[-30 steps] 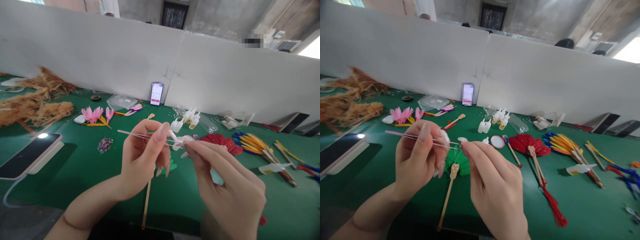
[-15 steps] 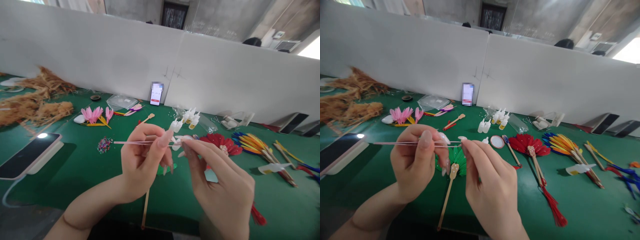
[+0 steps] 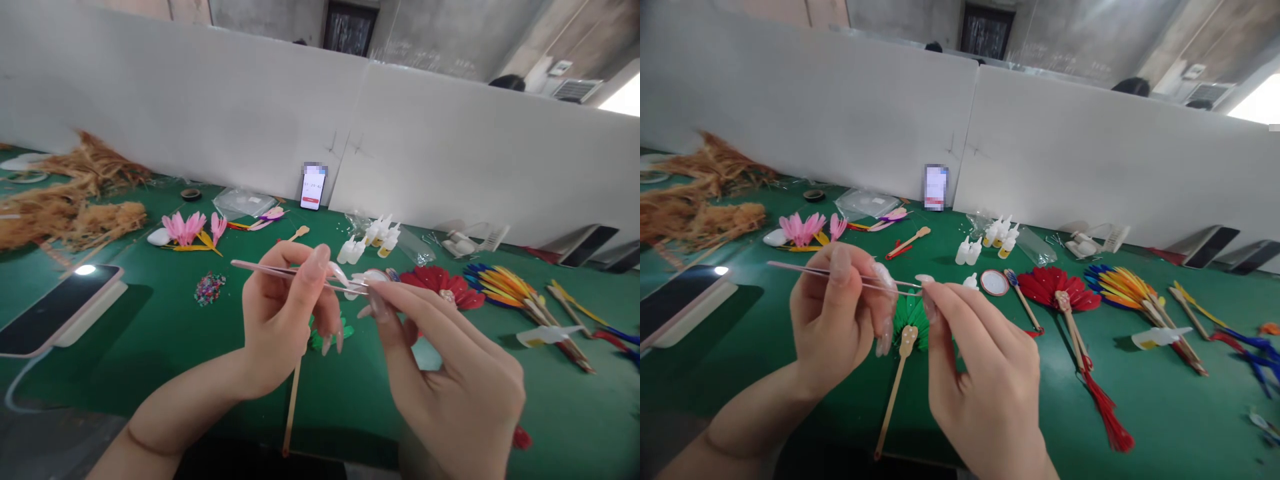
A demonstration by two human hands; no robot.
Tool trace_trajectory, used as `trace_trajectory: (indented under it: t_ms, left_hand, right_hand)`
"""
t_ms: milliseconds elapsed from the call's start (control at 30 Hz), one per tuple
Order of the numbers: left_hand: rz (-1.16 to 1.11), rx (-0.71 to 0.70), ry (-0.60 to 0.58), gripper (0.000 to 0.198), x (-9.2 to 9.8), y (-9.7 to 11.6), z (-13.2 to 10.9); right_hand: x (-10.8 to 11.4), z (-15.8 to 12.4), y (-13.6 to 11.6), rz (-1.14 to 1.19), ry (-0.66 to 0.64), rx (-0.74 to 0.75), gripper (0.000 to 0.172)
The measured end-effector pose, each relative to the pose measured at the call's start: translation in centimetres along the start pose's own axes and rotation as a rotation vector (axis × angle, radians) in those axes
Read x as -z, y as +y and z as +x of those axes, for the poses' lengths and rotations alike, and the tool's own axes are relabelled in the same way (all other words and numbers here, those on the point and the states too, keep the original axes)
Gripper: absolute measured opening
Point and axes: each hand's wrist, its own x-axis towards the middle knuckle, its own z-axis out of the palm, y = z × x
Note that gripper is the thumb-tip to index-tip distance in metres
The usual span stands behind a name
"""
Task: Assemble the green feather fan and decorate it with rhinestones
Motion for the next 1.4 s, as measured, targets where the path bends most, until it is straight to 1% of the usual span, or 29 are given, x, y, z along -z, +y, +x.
trace_trajectory:
  t_ms: [100, 167, 300, 400, 500, 700, 933, 1067, 1267, 1400]
  left_hand:
    - [0.013, -0.043, 0.024, 0.023, 0.0, 0.28, 0.11]
    - [-0.005, -0.04, 0.007, 0.023, 0.06, 0.42, 0.25]
    - [-0.068, 0.038, -0.047, 0.025, 0.21, 0.4, 0.55]
    - [-0.083, 0.104, -0.075, 0.026, 0.21, 0.42, 0.67]
    - [-0.081, 0.141, -0.1, 0.027, 0.14, 0.62, 0.71]
    - [-0.1, 0.157, -0.123, 0.026, 0.11, 0.82, 0.78]
    - [-0.112, 0.181, -0.114, 0.027, -0.05, 0.91, 0.77]
    - [-0.093, 0.161, -0.123, 0.028, -0.14, 0.91, 0.76]
    - [-0.112, 0.153, -0.135, 0.026, 0.0, 0.82, 0.56]
    - [-0.114, 0.159, -0.131, 0.026, -0.01, 0.8, 0.55]
  right_hand:
    - [0.13, 0.17, 0.03, 0.001, 0.022, -0.021, 0.024]
    - [0.31, 0.28, 0.03, 0.02, 0.019, -0.047, 0.021]
    - [0.59, 0.43, 0.01, 0.081, -0.021, -0.077, 0.018]
    - [0.57, 0.49, 0.05, 0.139, -0.067, -0.088, 0.02]
    - [0.56, 0.53, 0.07, 0.174, -0.088, -0.095, 0.021]
    - [0.82, 0.62, 0.05, 0.19, -0.126, -0.082, 0.02]
    - [0.7, 0.64, 0.03, 0.133, -0.099, -0.056, 0.017]
    - [0.72, 0.62, 0.03, 0.133, -0.095, -0.039, 0.017]
    - [0.7, 0.71, -0.09, 0.149, -0.096, -0.063, 0.015]
    - [0.76, 0.77, -0.09, 0.173, -0.12, -0.076, 0.015]
